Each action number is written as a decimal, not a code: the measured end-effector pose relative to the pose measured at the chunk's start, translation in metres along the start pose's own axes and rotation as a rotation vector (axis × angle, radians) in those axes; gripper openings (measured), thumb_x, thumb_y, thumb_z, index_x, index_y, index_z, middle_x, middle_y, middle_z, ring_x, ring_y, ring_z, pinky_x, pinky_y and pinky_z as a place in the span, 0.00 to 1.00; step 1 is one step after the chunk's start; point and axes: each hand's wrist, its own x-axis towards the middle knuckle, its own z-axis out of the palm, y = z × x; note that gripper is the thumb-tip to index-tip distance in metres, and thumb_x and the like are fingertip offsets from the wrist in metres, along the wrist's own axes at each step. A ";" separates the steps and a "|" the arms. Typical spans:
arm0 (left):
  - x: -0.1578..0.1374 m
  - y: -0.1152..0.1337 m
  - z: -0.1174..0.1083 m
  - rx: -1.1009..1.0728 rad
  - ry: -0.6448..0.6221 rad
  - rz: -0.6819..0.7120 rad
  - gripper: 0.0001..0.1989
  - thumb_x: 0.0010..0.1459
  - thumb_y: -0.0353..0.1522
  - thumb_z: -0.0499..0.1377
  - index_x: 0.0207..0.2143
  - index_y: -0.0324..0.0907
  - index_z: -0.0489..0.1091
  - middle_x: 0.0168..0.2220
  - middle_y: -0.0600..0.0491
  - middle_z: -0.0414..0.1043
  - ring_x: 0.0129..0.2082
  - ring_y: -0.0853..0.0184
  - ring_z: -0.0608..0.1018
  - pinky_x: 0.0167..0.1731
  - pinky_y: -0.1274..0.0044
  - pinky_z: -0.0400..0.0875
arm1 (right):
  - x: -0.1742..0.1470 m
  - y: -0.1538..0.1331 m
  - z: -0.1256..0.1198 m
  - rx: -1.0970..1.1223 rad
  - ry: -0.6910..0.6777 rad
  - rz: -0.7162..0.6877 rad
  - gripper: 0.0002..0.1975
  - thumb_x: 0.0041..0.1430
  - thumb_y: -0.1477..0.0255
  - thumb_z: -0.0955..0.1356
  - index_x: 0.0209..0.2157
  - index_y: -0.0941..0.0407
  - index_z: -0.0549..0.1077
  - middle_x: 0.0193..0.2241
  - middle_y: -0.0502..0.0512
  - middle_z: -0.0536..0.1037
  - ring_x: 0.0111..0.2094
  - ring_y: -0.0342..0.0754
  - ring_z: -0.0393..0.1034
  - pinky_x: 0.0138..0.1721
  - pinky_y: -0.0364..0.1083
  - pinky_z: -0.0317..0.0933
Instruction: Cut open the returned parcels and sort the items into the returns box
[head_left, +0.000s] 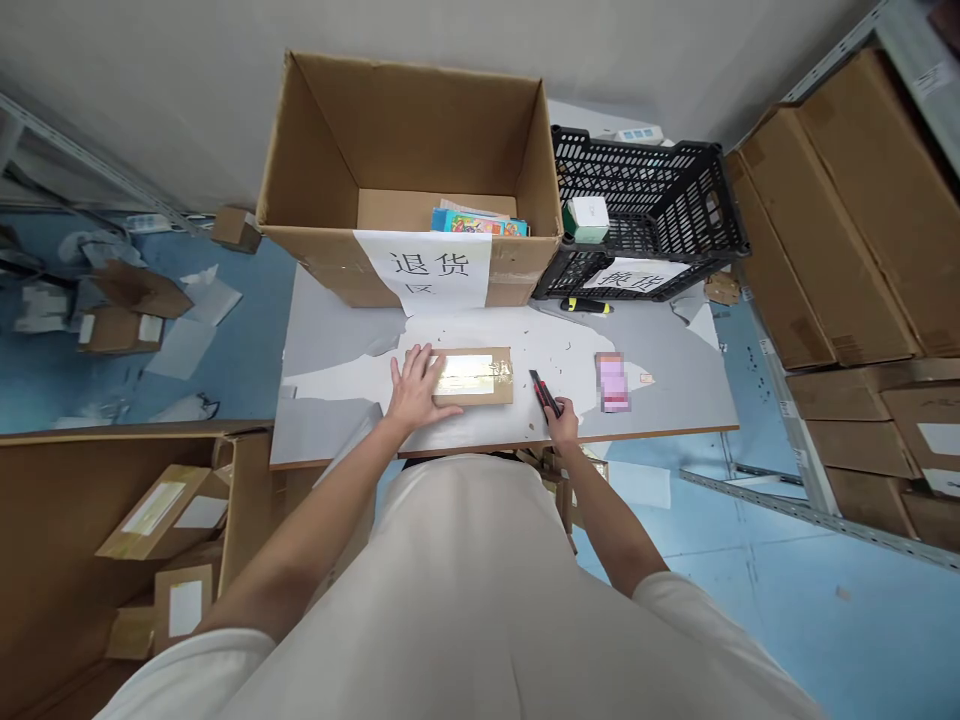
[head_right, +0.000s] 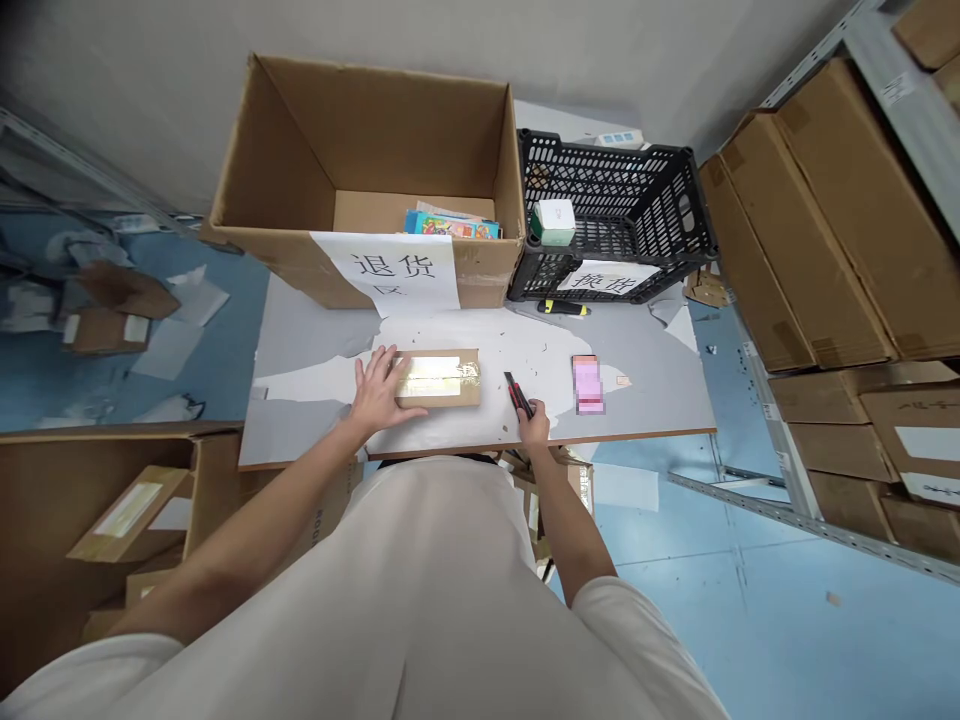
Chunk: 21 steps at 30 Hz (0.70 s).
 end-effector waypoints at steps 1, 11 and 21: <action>-0.003 -0.001 -0.001 -0.005 0.026 -0.014 0.53 0.38 0.59 0.62 0.62 0.41 0.54 0.65 0.35 0.47 0.65 0.41 0.49 0.59 0.49 0.33 | 0.003 0.002 0.003 -0.020 0.006 -0.004 0.20 0.54 0.62 0.63 0.46 0.58 0.69 0.38 0.59 0.76 0.39 0.53 0.69 0.45 0.53 0.62; -0.046 -0.007 0.003 -0.242 0.249 -0.139 0.42 0.50 0.48 0.62 0.62 0.39 0.53 0.62 0.36 0.54 0.63 0.51 0.59 0.59 0.60 0.58 | 0.015 0.015 -0.021 -0.274 0.180 -0.034 0.22 0.57 0.65 0.63 0.51 0.58 0.69 0.49 0.66 0.67 0.52 0.58 0.59 0.53 0.56 0.52; -0.046 -0.001 0.002 -0.233 0.209 -0.186 0.40 0.51 0.45 0.63 0.61 0.40 0.54 0.60 0.37 0.56 0.62 0.51 0.61 0.59 0.60 0.58 | 0.051 0.038 -0.076 -0.633 0.252 0.128 0.27 0.56 0.57 0.62 0.55 0.54 0.64 0.61 0.67 0.49 0.58 0.65 0.47 0.52 0.61 0.46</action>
